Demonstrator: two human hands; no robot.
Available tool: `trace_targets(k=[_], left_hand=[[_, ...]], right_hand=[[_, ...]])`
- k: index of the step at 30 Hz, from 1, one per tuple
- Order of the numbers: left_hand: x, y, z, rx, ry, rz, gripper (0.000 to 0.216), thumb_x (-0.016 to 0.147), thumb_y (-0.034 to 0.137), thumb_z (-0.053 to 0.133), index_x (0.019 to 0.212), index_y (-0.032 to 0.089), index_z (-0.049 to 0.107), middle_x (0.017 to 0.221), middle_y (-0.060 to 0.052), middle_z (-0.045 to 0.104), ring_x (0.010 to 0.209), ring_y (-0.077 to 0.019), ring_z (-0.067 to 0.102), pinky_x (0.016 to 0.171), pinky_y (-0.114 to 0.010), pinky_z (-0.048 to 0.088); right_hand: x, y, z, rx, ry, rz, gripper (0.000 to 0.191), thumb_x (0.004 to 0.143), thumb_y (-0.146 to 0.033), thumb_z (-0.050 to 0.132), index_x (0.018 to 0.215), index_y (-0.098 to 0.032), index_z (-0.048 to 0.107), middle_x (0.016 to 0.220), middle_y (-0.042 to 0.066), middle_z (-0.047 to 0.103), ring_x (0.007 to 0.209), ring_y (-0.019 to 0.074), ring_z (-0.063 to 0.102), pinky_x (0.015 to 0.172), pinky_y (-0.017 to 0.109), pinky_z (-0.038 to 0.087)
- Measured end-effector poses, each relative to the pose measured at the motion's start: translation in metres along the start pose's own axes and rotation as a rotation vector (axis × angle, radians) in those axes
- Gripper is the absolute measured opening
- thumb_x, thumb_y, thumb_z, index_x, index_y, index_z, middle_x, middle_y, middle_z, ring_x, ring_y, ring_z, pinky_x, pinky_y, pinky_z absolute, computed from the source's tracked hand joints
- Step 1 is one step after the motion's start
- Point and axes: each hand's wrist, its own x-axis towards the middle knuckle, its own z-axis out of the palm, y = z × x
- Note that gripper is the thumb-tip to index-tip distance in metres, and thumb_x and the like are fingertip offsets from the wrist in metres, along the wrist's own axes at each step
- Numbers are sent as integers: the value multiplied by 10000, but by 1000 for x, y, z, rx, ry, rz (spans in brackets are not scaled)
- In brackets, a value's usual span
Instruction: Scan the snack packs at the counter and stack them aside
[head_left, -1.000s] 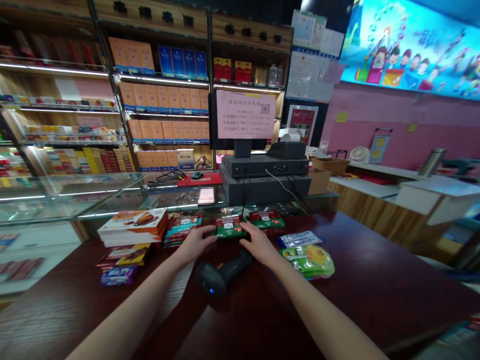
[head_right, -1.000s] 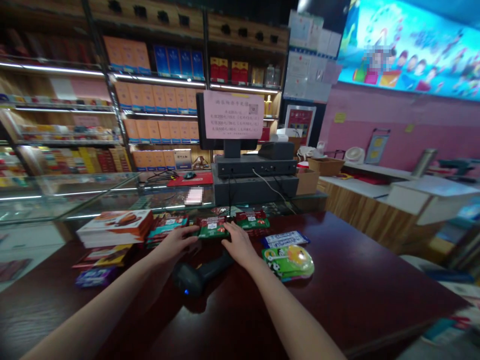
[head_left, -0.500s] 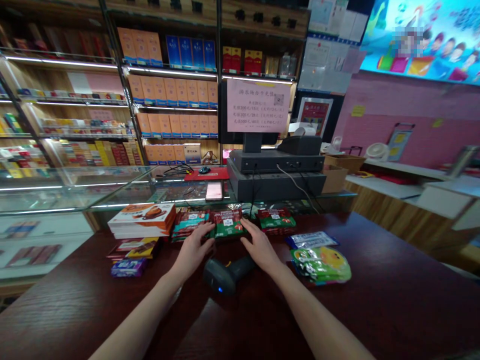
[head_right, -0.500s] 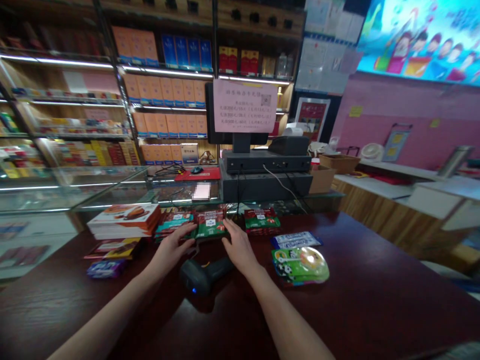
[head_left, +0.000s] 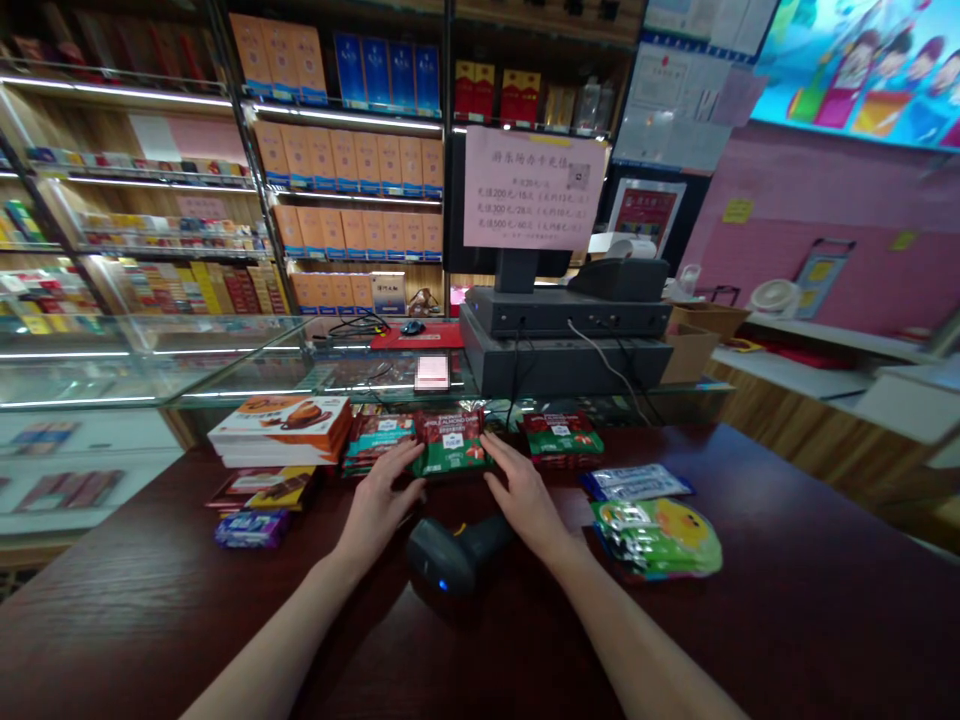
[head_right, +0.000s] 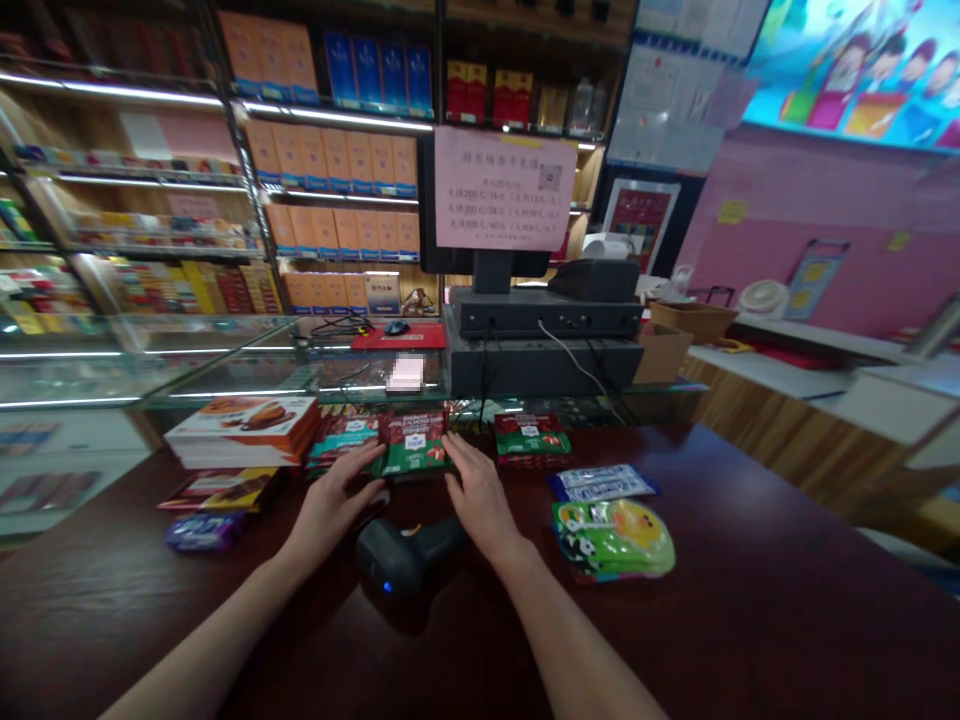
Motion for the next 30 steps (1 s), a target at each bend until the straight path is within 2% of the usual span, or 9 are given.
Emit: trace_targets(k=[8, 17, 23, 30], left_hand=[[-8, 6, 2, -6, 57, 92, 397, 911, 340, 617, 1301, 269, 623, 1372, -71, 633, 1287, -220, 583, 1142, -452, 437], [-10, 6, 0, -17, 71, 148, 400, 910, 288, 623, 1309, 260, 617, 1372, -73, 632, 1293, -216, 575, 1140, -452, 443], [-11, 11, -6, -42, 131, 153, 292, 916, 223, 583, 1191, 246, 678, 1249, -67, 699, 1203, -212, 633, 1082, -426, 496], [-10, 20, -12, -26, 220, 133, 159, 914, 231, 605, 1041, 235, 700, 1077, -54, 718, 1058, -199, 673, 990, -378, 540]], right_hand=[[-2, -5, -4, -25, 67, -41, 579, 899, -95, 465, 1441, -290, 528, 1445, 32, 577, 1337, 210, 544, 1152, 433, 442], [-4, -3, -8, -38, 119, -90, 478, 911, -136, 485, 1357, -248, 617, 1367, 54, 641, 1272, 214, 603, 1114, 405, 478], [-5, -9, -8, -36, 124, -97, 412, 917, -163, 520, 1291, -262, 661, 1310, 54, 680, 1220, 224, 639, 1071, 401, 502], [-5, -23, -8, -26, 159, -119, 252, 967, -254, 541, 1170, -246, 691, 1163, 76, 732, 1107, 229, 677, 1003, 396, 512]])
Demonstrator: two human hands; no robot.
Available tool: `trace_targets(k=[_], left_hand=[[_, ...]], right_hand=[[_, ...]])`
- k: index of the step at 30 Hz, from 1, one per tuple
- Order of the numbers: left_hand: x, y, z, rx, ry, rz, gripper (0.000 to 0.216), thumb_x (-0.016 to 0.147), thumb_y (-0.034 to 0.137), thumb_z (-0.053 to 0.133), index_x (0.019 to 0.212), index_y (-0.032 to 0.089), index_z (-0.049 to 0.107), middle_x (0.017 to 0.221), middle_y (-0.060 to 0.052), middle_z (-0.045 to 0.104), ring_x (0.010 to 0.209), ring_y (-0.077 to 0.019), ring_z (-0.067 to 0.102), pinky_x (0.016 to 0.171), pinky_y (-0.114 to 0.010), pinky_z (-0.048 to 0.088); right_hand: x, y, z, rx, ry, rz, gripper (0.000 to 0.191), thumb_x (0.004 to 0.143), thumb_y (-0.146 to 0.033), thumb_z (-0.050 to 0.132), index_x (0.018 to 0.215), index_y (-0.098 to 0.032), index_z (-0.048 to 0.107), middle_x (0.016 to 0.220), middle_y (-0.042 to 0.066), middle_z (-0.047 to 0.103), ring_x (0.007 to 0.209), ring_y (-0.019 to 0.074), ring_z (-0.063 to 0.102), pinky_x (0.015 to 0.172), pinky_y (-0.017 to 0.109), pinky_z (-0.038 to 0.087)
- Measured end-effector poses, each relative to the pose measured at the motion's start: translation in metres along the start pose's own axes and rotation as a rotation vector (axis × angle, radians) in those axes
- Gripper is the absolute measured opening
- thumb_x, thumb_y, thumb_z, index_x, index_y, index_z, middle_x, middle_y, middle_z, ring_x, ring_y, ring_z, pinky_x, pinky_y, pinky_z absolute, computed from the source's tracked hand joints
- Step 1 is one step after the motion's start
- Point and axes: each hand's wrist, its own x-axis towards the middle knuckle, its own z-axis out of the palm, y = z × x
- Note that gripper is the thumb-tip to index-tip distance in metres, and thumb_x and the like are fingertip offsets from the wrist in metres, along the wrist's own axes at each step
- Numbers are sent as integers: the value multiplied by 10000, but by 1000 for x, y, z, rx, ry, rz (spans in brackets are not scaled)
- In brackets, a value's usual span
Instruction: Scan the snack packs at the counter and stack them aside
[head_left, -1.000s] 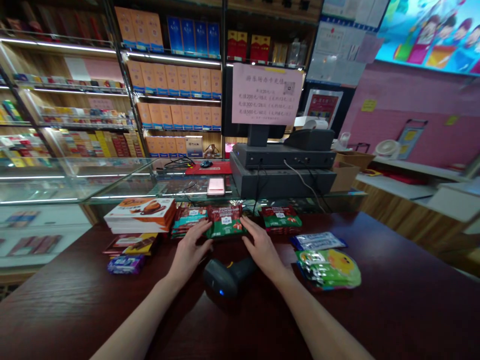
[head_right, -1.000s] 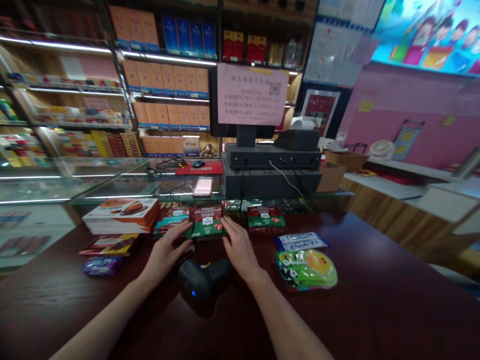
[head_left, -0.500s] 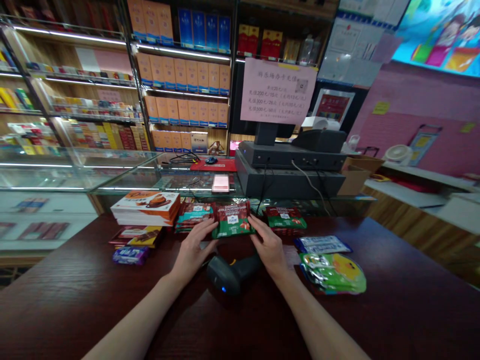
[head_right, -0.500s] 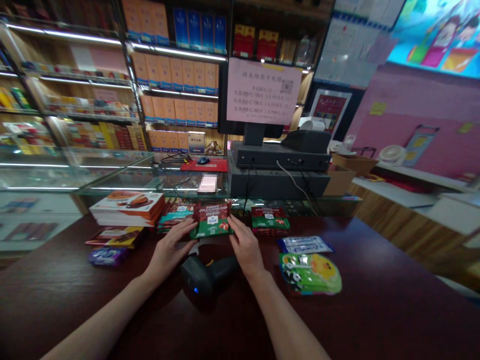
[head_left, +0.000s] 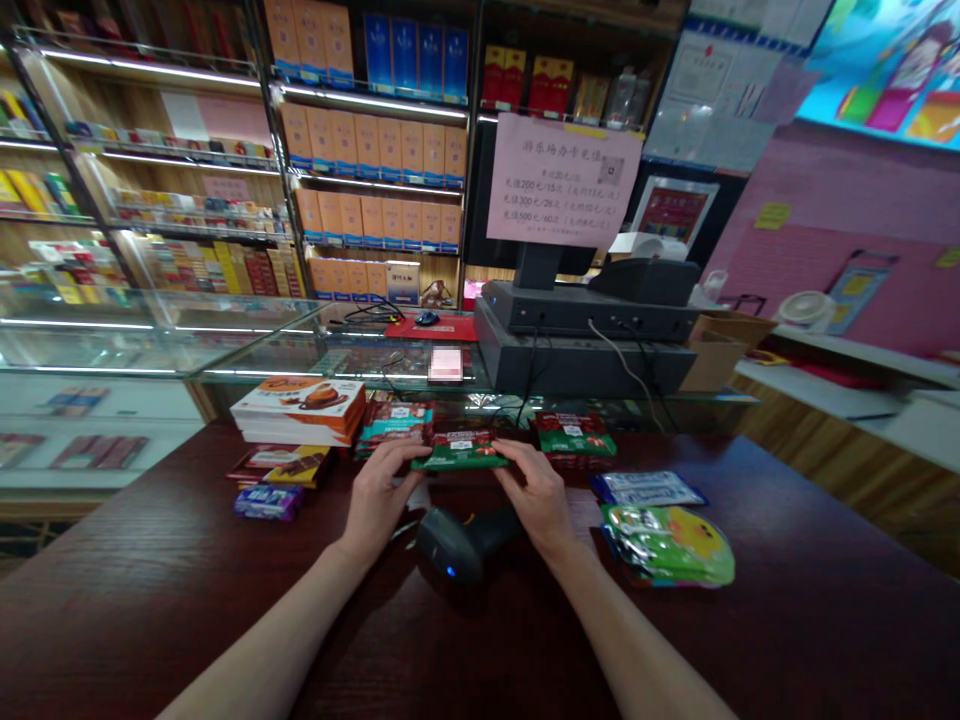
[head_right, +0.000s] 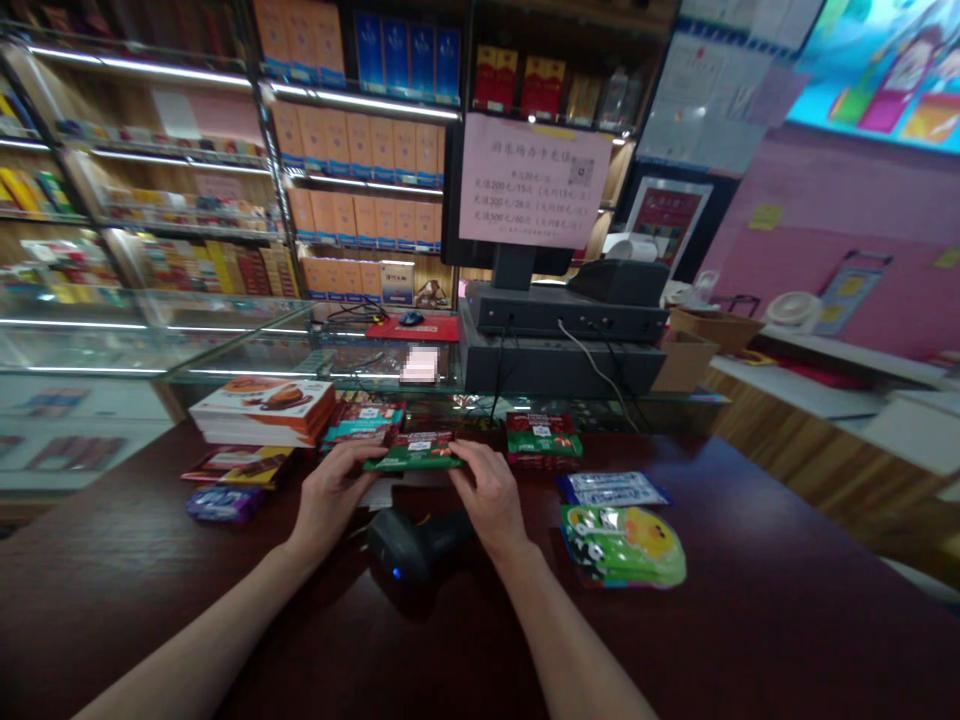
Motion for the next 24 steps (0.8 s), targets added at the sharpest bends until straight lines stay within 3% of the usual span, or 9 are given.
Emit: trace_targets(k=[7, 14, 19, 21, 24], left_hand=[[5, 9, -2, 26, 88, 19, 112, 923, 315, 631, 957, 230, 696, 1037, -47, 684, 1029, -195, 653, 957, -370, 540], [4, 6, 1, 56, 68, 8, 139, 931, 336, 622, 1017, 239, 671, 1047, -37, 717, 1038, -206, 651, 963, -381, 518], [2, 3, 8, 94, 117, -111, 411, 918, 406, 633, 1297, 262, 562, 1095, -42, 700, 944, -186, 668, 927, -352, 527], [4, 2, 8, 159, 125, -71, 523, 928, 391, 624, 1416, 277, 477, 1075, -42, 700, 936, -190, 662, 929, -359, 514], [8, 3, 5, 290, 77, 77, 521, 962, 313, 576, 1467, 292, 450, 1059, -50, 708, 996, -209, 641, 940, -363, 473]], right_hand=[[2, -4, -3, -19, -22, 37, 189, 974, -316, 570, 1086, -247, 706, 1032, 73, 717, 989, 226, 663, 925, 379, 519], [7, -9, -2, -5, 69, 68, 176, 957, -358, 594, 1015, -252, 722, 997, 75, 644, 966, 228, 620, 872, 366, 525], [6, -10, 2, 24, 39, 132, 213, 971, -392, 556, 977, -237, 702, 923, 59, 687, 887, 222, 637, 834, 362, 525], [6, -9, 4, 6, 30, 158, 234, 972, -415, 547, 974, -238, 699, 879, 51, 683, 845, 218, 633, 793, 344, 517], [5, -9, 6, 0, 27, 182, 236, 966, -430, 553, 969, -240, 694, 858, 42, 670, 833, 214, 628, 778, 322, 501]])
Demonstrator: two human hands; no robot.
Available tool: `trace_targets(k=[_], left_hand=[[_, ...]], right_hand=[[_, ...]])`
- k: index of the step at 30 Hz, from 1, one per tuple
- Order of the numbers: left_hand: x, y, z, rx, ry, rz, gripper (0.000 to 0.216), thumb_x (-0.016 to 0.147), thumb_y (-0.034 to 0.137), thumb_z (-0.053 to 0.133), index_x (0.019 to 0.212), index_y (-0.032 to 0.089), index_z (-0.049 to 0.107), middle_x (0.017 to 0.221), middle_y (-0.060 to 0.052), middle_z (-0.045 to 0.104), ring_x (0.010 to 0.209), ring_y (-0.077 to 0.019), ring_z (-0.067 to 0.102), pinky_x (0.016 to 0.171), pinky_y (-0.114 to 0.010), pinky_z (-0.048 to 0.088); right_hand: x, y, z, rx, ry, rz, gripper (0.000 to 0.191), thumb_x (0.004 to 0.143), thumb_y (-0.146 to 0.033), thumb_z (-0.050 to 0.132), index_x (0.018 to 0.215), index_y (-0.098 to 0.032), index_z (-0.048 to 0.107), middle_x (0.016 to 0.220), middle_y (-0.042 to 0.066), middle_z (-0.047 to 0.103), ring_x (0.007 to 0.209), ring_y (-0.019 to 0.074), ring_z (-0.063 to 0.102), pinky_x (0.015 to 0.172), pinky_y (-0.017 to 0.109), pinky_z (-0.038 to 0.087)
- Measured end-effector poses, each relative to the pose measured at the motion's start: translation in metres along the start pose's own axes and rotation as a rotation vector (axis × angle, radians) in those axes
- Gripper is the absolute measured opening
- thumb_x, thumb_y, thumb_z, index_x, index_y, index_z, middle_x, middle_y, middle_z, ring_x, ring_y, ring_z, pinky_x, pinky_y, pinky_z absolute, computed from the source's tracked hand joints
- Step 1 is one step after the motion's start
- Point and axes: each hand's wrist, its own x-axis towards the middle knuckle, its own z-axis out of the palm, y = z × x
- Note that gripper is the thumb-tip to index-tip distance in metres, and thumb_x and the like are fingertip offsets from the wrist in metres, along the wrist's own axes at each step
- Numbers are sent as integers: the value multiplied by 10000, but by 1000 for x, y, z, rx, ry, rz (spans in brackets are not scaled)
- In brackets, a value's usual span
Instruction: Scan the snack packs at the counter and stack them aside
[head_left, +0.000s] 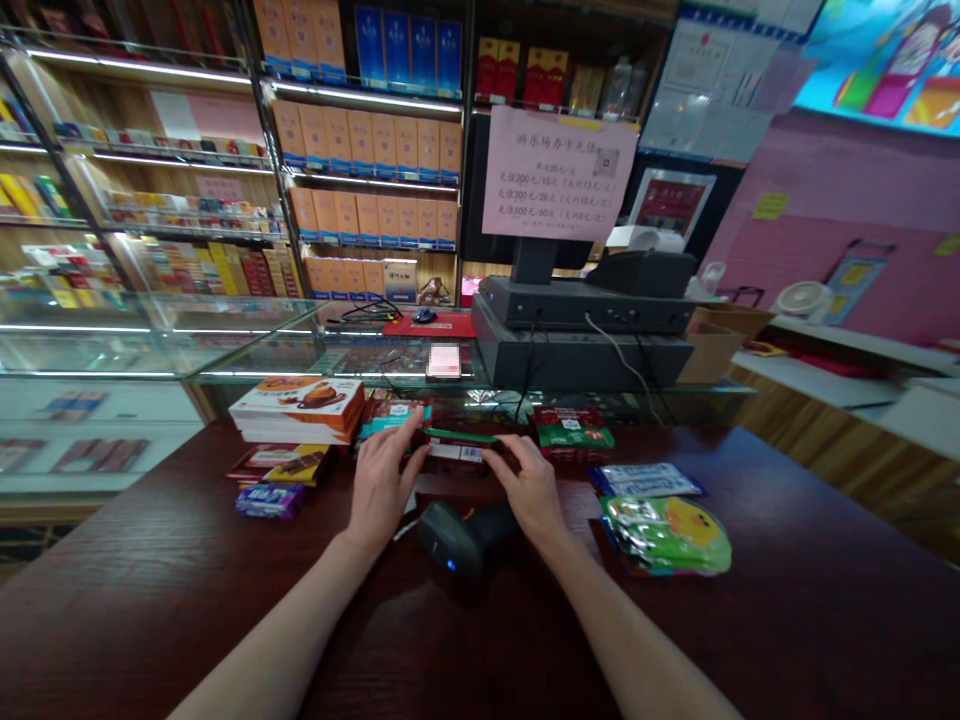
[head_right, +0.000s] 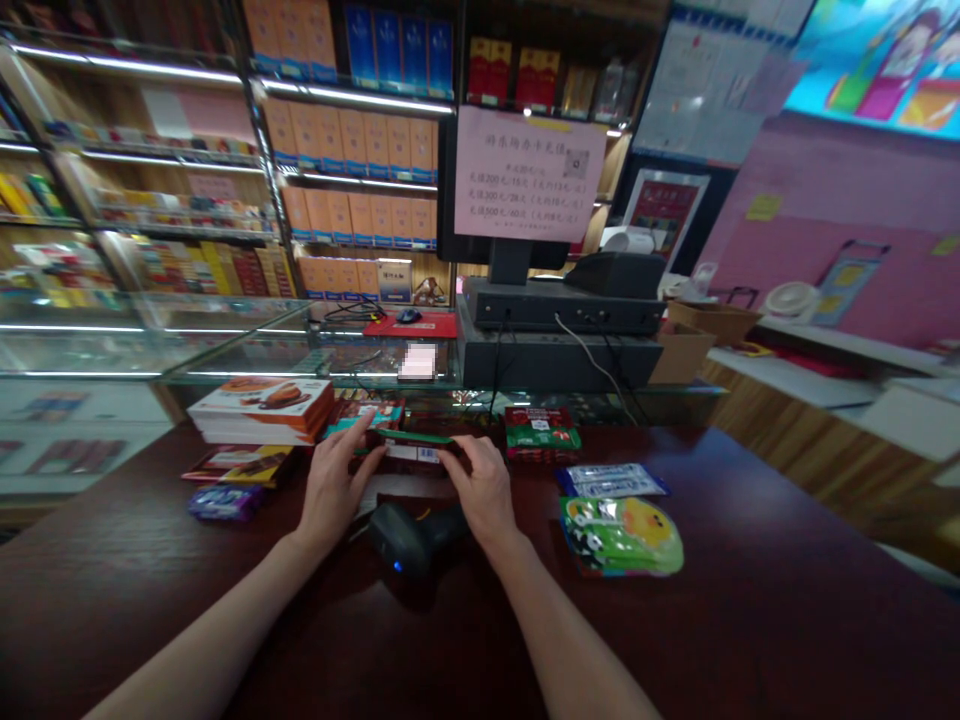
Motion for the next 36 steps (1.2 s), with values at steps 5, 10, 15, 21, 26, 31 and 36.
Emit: trace_targets(k=[5, 10, 15, 21, 26, 31, 36], left_hand=[[7, 2, -5, 122, -58, 183, 467, 988, 233, 521, 1444, 332, 502, 952, -32, 708, 1076, -210, 616, 992, -359, 396], [6, 1, -5, 165, -111, 203, 474, 987, 231, 516, 1444, 351, 502, 944, -35, 696, 1117, -223, 592, 1037, -378, 364], [8, 3, -3, 181, -145, 233, 547, 987, 222, 503, 1516, 313, 395, 1001, -42, 688, 1125, -223, 584, 1129, -422, 315], [11, 1, -4, 234, -329, 303, 879, 899, 378, 646, 1600, 228, 138, 1240, -97, 610, 1252, -293, 503, 1219, -542, 227], [10, 0, -3, 280, -367, 315, 1036, 850, 358, 700, 1604, 210, 4, 1295, -121, 551, 1301, -324, 466, 1223, -578, 224], [8, 3, -1, 311, -317, 296, 1059, 842, 377, 704, 1601, 197, -13, 1257, -134, 543, 1278, -338, 483, 1211, -602, 238], [8, 2, -3, 294, -325, 273, 1015, 820, 375, 726, 1596, 216, 90, 1233, -119, 556, 1263, -330, 498, 1222, -605, 200]], right_hand=[[0, 0, 2, 11, 4, 64, 238, 955, -440, 567, 941, -232, 682, 839, 28, 662, 817, 205, 625, 760, 299, 484], [1, 1, 3, 8, 30, 99, 269, 946, -474, 567, 917, -230, 675, 837, 28, 669, 805, 203, 636, 759, 299, 487], [2, 5, 5, 44, 43, 152, 251, 925, -458, 593, 906, -221, 675, 863, 35, 690, 804, 200, 648, 741, 290, 496], [5, 7, 3, 94, 61, 223, 301, 904, -504, 597, 903, -213, 671, 854, 40, 706, 795, 200, 650, 704, 279, 490], [7, 2, 2, 134, 66, 236, 305, 890, -514, 607, 894, -217, 672, 854, 41, 713, 790, 201, 652, 709, 287, 495], [7, -6, 1, 209, 54, 266, 286, 884, -497, 618, 889, -216, 672, 856, 41, 724, 791, 200, 667, 722, 291, 514], [7, -8, 0, 227, 47, 273, 272, 881, -480, 621, 901, -214, 675, 860, 45, 729, 797, 205, 676, 734, 297, 524]])
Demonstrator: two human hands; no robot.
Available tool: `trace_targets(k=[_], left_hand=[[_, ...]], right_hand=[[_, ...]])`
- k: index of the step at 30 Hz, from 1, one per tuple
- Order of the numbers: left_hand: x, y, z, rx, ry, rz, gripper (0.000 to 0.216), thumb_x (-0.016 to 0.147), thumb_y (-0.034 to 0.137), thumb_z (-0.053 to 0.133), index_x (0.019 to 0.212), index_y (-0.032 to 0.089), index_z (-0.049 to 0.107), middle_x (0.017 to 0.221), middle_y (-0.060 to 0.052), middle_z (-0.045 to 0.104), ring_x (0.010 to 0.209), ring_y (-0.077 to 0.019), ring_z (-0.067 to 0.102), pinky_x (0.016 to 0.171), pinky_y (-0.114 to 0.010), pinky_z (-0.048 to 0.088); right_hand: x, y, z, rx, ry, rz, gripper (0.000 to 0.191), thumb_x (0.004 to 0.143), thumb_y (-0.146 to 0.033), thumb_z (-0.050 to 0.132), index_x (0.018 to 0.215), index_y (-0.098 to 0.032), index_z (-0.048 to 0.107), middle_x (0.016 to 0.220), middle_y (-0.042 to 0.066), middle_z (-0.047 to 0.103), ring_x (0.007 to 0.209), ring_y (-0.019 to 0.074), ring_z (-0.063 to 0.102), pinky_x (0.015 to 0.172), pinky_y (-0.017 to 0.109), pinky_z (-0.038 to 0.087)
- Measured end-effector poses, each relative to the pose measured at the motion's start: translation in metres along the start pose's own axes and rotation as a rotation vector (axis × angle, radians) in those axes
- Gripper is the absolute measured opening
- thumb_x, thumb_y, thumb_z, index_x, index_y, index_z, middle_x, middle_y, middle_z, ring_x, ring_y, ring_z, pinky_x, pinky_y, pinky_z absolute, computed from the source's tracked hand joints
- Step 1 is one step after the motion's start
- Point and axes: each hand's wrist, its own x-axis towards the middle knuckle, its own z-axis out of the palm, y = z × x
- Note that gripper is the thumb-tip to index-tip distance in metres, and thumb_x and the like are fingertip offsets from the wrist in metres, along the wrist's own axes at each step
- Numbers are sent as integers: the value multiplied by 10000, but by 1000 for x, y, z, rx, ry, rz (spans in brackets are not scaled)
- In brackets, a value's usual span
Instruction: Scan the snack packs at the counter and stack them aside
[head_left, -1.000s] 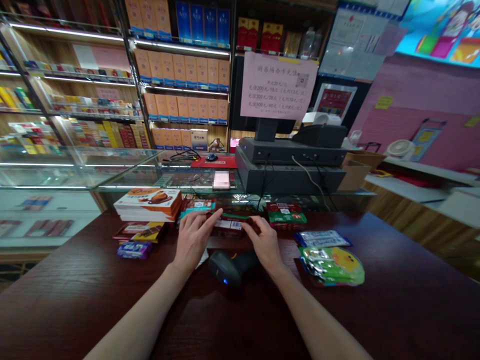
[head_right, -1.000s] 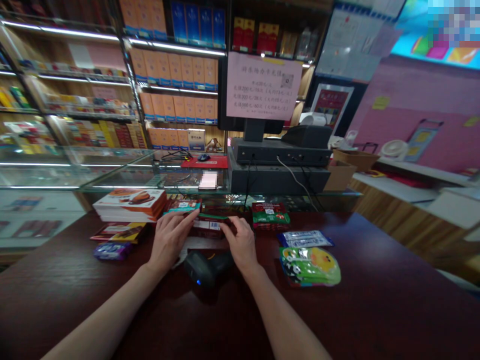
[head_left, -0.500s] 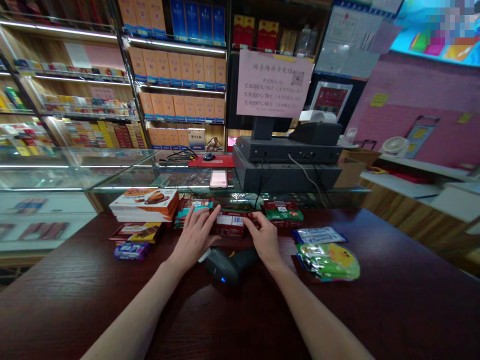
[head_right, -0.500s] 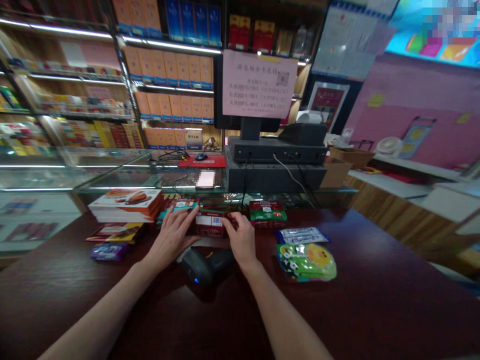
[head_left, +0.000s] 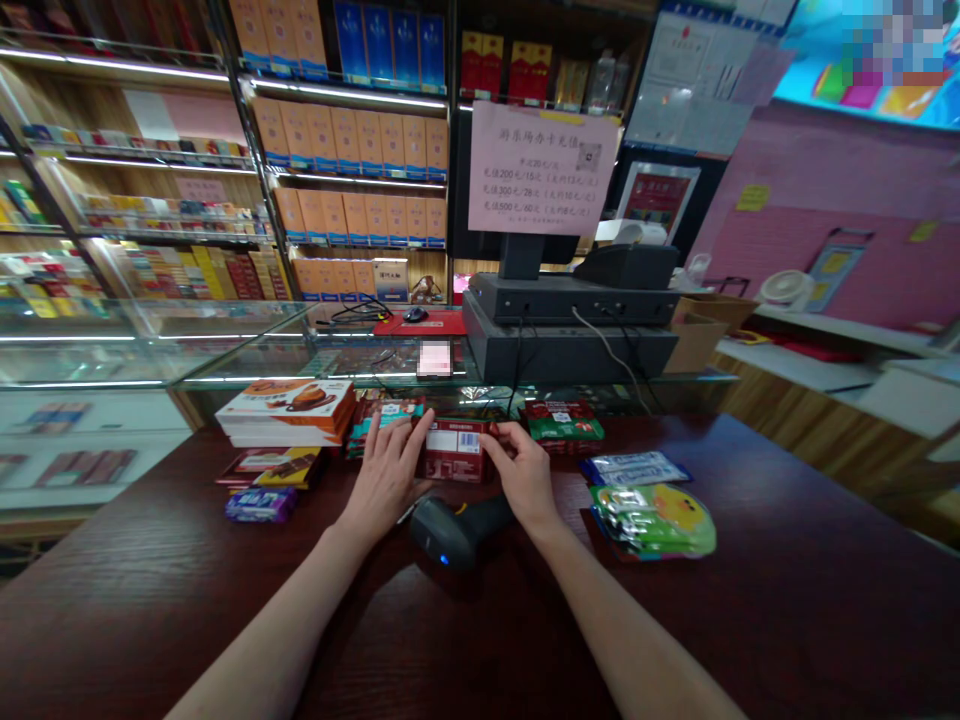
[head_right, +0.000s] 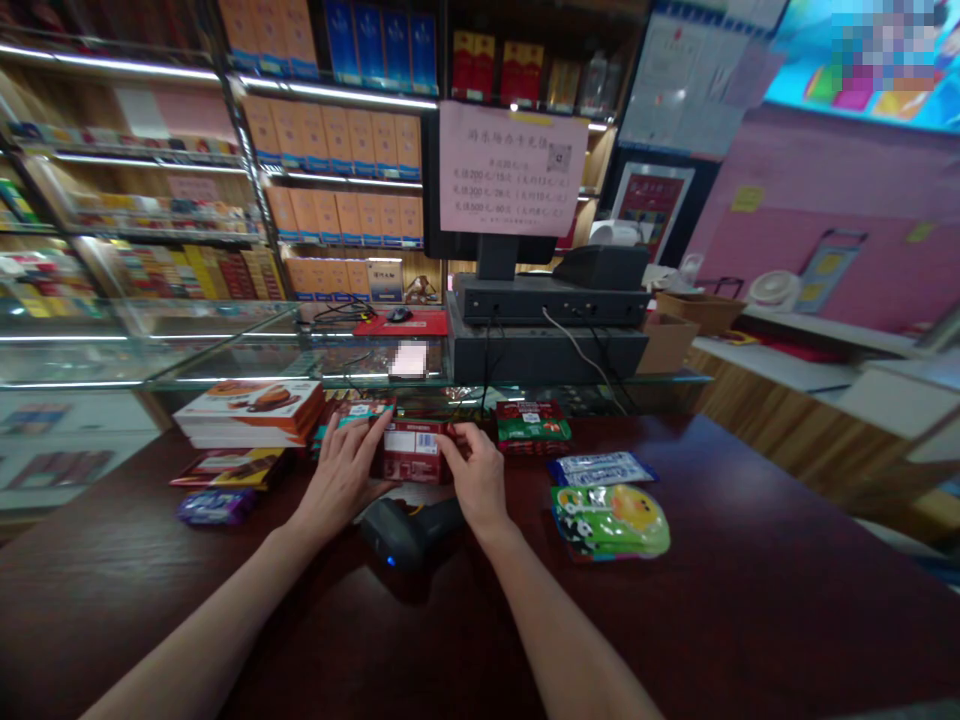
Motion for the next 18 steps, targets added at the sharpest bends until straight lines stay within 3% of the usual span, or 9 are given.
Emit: trace_targets(k=[8, 12, 18], left_hand=[[-6, -5, 2, -40, 68, -71, 888, 764, 389, 782, 1509, 246, 321, 1387, -156, 477, 1346, -351, 445, 1206, -632, 212], [-6, -6, -1, -32, 73, -57, 866, 775, 359, 774, 1501, 229, 321, 1509, -175, 413, 1428, -361, 366, 1223, -615, 177], [-5, -10, -3, -32, 71, -57, 862, 800, 303, 742, 1523, 207, 281, 1505, -151, 469, 1440, -326, 370, 1243, -586, 121]], right_hand=[[-1, 4, 3, 25, -79, -17, 259, 904, -433, 594, 1017, -218, 683, 942, 53, 730, 852, 205, 681, 787, 308, 532], [-1, 6, 5, 53, -111, -19, 304, 913, -415, 582, 1131, -225, 677, 1004, 61, 733, 898, 211, 689, 843, 334, 540], [-1, 10, 4, 37, -104, -20, 435, 921, -410, 570, 1315, -233, 616, 1077, 79, 715, 967, 219, 684, 924, 383, 527]])
